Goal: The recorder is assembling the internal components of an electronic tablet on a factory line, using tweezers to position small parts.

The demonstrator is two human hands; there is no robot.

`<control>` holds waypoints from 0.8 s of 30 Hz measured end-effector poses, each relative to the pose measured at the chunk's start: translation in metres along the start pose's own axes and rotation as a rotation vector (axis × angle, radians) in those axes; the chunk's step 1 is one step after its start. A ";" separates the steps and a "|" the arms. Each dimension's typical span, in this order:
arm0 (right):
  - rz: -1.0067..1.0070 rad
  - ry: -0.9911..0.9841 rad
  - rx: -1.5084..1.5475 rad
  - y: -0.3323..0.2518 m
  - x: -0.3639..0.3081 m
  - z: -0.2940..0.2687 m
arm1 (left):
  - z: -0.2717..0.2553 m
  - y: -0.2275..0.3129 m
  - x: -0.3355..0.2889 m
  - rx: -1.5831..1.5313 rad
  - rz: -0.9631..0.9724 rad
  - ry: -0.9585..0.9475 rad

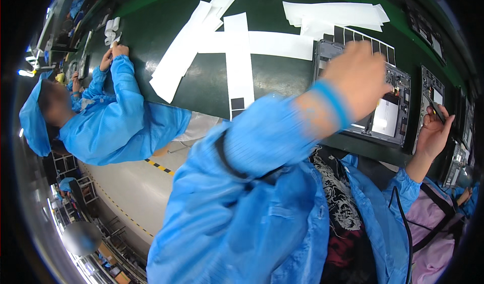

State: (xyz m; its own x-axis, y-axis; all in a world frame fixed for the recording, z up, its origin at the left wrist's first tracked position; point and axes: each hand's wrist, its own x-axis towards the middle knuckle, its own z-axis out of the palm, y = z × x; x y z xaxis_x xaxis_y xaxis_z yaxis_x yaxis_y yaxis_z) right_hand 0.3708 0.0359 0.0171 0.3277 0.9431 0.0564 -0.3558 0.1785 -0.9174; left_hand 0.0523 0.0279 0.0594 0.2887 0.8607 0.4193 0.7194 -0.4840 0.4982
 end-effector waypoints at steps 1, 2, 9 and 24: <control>-0.008 0.008 -0.024 -0.006 -0.007 0.012 | -0.035 -0.003 -0.028 -0.112 0.005 0.071; -0.021 -0.188 0.034 -0.012 -0.016 0.026 | -0.051 -0.016 -0.055 -0.175 -0.024 0.134; 0.047 -0.507 -0.077 0.009 -0.107 0.172 | -0.086 -0.096 -0.183 -0.082 -0.399 0.179; 0.108 -0.599 -0.570 0.058 0.036 0.186 | -0.008 -0.140 0.003 -0.124 0.068 -0.091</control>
State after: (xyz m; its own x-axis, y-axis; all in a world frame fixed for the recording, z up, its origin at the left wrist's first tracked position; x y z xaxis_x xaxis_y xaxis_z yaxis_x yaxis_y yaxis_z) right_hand 0.1991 0.1324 0.0396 -0.2611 0.9653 0.0091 0.1920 0.0612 -0.9795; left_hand -0.0528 0.0969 -0.0032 0.3940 0.8335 0.3874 0.6146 -0.5523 0.5632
